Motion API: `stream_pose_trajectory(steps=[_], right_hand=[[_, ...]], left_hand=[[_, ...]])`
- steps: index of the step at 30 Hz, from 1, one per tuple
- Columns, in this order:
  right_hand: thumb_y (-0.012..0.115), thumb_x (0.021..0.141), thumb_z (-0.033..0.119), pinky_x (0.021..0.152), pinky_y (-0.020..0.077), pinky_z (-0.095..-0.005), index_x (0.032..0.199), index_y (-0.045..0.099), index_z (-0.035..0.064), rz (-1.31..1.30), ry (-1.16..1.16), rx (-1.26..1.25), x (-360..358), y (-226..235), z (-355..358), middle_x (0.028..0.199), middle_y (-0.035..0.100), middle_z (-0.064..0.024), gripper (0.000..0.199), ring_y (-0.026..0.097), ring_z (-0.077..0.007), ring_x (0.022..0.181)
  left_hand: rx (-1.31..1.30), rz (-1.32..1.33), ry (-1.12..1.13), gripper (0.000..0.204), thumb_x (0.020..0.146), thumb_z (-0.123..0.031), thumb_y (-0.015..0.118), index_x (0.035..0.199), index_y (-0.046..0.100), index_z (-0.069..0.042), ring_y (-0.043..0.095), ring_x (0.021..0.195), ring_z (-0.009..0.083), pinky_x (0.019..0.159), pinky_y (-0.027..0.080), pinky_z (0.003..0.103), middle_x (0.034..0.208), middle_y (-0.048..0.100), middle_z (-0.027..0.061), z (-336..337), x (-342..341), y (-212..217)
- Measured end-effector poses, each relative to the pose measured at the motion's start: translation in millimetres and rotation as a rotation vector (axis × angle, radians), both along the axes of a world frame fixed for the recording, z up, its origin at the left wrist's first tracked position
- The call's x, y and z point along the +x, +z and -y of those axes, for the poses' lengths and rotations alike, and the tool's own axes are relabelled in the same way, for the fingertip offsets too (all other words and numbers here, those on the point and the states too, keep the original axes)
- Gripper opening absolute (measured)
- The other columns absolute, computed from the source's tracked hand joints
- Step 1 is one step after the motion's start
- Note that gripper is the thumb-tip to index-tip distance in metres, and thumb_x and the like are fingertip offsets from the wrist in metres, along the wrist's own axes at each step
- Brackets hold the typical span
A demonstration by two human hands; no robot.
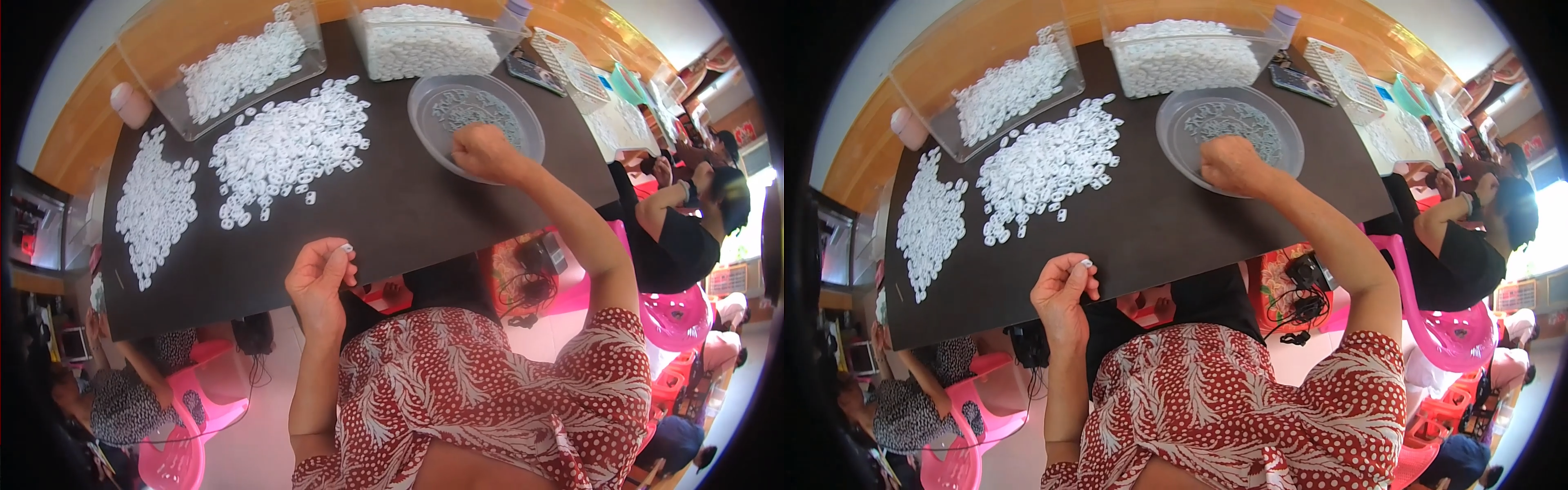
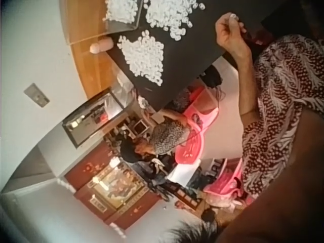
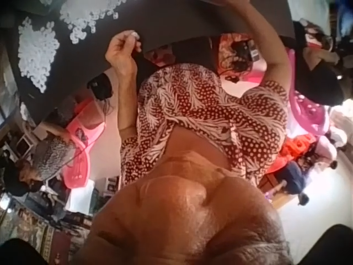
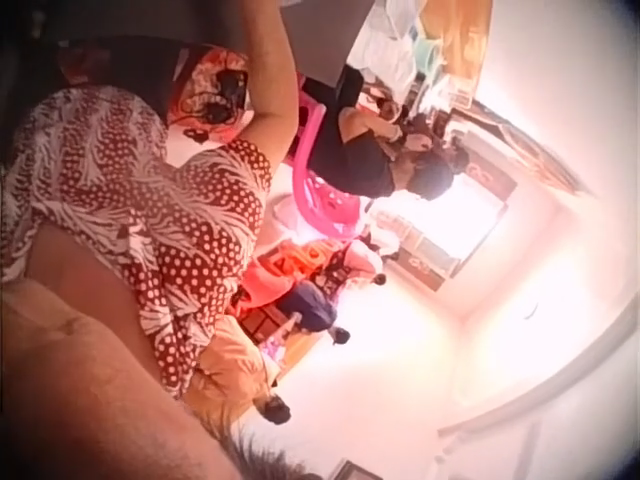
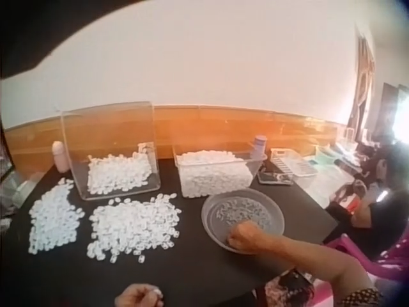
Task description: Assembling small white plastic clips with tiny grey inserts at a workbench.
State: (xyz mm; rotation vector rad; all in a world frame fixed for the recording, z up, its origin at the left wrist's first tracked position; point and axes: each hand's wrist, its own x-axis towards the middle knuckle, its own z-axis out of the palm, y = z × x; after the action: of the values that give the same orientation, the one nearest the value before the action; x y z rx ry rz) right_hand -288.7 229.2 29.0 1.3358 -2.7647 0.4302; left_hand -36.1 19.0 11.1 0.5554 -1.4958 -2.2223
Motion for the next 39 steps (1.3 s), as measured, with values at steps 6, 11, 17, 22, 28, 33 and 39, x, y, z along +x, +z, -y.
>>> stream_pose_trajectory(steps=[6, 11, 17, 22, 28, 33, 39], right_hand=[[0.056, 0.070, 0.008, 0.060, 0.0455, -0.0431, 0.070, 0.055, 0.0015, -0.007, -0.011, -0.203, 28.5, 35.1, 12.6, 0.071, 0.057, -0.0180, 0.006, 0.057, -0.0372, 0.068], [0.064, 0.074, 0.000, 0.057, 0.0460, -0.0302, 0.078, 0.056, 0.0017, 0.314, 0.135, -0.409, 80.3, 44.1, 48.5, 0.070, 0.053, -0.0090, 0.009, 0.057, -0.0185, 0.064], [0.064, 0.074, 0.002, 0.065, 0.0456, -0.0349, 0.082, 0.060, 0.0044, 0.338, 0.374, -0.491, 113.0, 21.8, 93.7, 0.075, 0.057, -0.0074, 0.009, 0.056, -0.0250, 0.076], [0.062, 0.075, 0.001, 0.064, 0.0443, -0.0346, 0.079, 0.061, 0.0046, 0.425, 0.401, -0.572, 130.8, 11.2, 113.6, 0.074, 0.056, -0.0072, 0.006, 0.054, -0.0250, 0.074], [0.062, 0.074, 0.000, 0.063, 0.0433, -0.0350, 0.080, 0.060, 0.0038, 0.354, 0.326, -0.607, 142.1, 11.3, 118.6, 0.072, 0.055, -0.0070, 0.007, 0.053, -0.0254, 0.071], [0.063, 0.073, -0.001, 0.062, 0.0428, -0.0351, 0.080, 0.058, 0.0029, 0.310, 0.286, -0.653, 142.5, 17.2, 120.9, 0.072, 0.055, -0.0074, 0.009, 0.052, -0.0259, 0.069], [0.064, 0.073, 0.001, 0.062, 0.0431, -0.0356, 0.079, 0.059, 0.0031, 0.360, 0.316, -0.614, 147.3, 20.2, 125.2, 0.073, 0.056, -0.0077, 0.008, 0.054, -0.0259, 0.071]], left_hand=[[0.081, -0.046, -0.010, 0.011, 0.089, -0.004, 0.057, 0.097, 0.060, 0.004, 0.054, 0.061, 0.0099, 0.052, 0.043, 0.022, 0.081, 0.062, 0.0084, 3.6, -1.0, 1.1], [0.103, -0.061, 0.037, 0.017, 0.089, -0.004, 0.058, 0.103, 0.061, 0.004, 0.053, 0.060, 0.0093, 0.052, 0.043, 0.021, 0.080, 0.061, 0.0069, 1.7, -0.6, 4.4], [0.182, -0.092, -0.018, 0.013, 0.090, -0.004, 0.056, 0.099, 0.058, 0.005, 0.056, 0.060, 0.0105, 0.050, 0.046, 0.023, 0.081, 0.063, 0.0098, 4.7, 0.5, 4.7], [0.141, -0.124, 0.023, 0.018, 0.091, -0.004, 0.055, 0.107, 0.056, 0.005, 0.057, 0.062, 0.0106, 0.051, 0.047, 0.022, 0.082, 0.062, 0.0094, 3.4, 2.9, 8.6], [-0.050, -0.124, 0.100, 0.023, 0.092, -0.004, 0.054, 0.112, 0.056, 0.005, 0.057, 0.063, 0.0105, 0.052, 0.048, 0.022, 0.083, 0.062, 0.0091, -2.4, 4.1, 4.2], [-0.074, -0.153, 0.164, 0.020, 0.092, -0.006, 0.054, 0.107, 0.056, 0.006, 0.059, 0.062, 0.0131, 0.050, 0.049, 0.024, 0.084, 0.063, 0.0115, 7.4, 6.4, -3.9], [0.166, -0.132, 0.130, 0.011, 0.091, -0.006, 0.055, 0.098, 0.053, 0.003, 0.058, 0.062, 0.0131, 0.053, 0.049, 0.024, 0.083, 0.062, 0.0117, 10.7, 4.4, 6.7]])
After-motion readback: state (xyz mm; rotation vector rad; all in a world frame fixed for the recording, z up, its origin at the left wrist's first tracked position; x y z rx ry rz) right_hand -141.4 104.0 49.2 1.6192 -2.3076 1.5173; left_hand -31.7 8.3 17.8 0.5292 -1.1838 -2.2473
